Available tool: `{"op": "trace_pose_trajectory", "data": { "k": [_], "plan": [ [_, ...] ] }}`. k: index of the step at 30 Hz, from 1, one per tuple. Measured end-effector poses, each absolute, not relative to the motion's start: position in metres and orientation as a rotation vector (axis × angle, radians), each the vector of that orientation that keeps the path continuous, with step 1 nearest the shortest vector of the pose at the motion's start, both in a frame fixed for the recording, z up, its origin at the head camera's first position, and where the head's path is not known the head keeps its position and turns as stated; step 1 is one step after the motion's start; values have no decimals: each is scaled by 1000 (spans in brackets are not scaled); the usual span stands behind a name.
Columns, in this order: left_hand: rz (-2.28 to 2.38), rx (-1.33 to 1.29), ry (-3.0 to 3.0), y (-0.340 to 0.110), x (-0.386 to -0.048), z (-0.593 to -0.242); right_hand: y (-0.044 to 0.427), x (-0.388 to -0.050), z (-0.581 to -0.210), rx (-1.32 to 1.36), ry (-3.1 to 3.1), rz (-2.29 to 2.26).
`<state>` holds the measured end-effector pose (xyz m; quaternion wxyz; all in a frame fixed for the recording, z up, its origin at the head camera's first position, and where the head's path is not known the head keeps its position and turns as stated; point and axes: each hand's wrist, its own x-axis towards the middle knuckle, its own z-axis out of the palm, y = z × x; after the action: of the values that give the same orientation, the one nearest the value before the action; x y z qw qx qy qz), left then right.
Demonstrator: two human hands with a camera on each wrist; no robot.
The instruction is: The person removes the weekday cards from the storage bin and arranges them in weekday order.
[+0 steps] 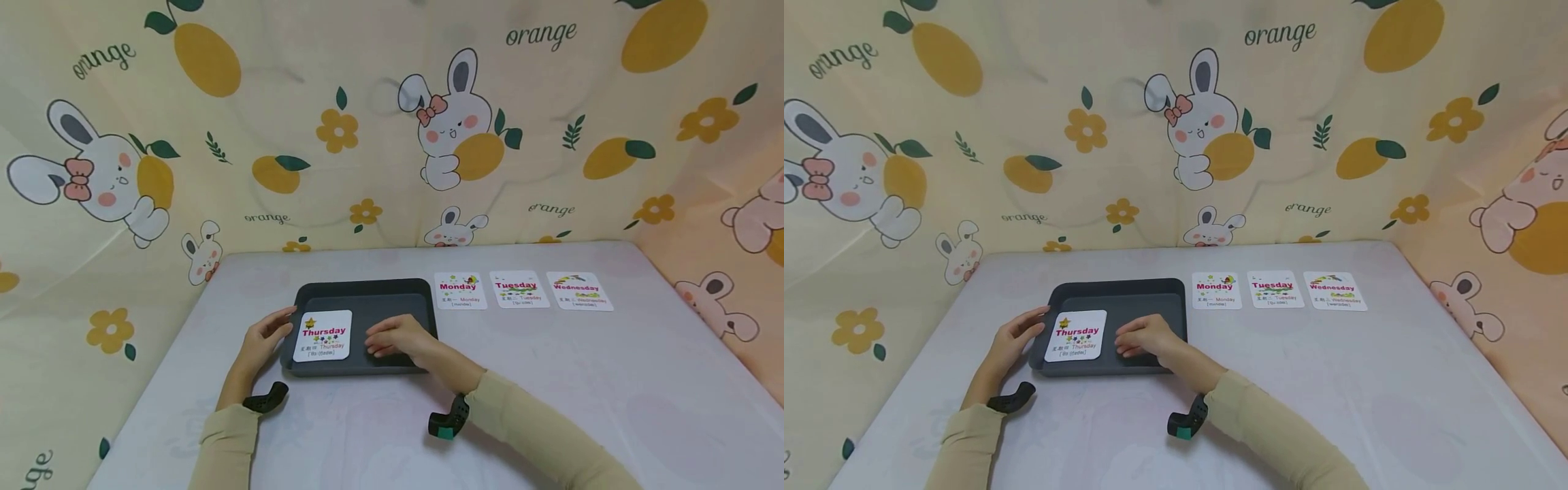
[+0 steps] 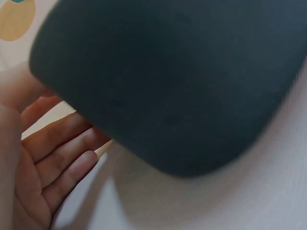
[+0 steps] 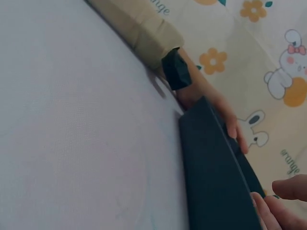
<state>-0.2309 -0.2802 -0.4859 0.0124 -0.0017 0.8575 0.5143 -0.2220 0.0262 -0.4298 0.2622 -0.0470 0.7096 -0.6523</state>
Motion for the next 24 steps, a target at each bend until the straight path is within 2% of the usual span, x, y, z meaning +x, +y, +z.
{"op": "trace_pose_trajectory", "data": {
  "k": [24],
  "plan": [
    [1600,28,2712,-280,-230,-485,-7,-231,-442,149,1833,-1792]
  ]
}}
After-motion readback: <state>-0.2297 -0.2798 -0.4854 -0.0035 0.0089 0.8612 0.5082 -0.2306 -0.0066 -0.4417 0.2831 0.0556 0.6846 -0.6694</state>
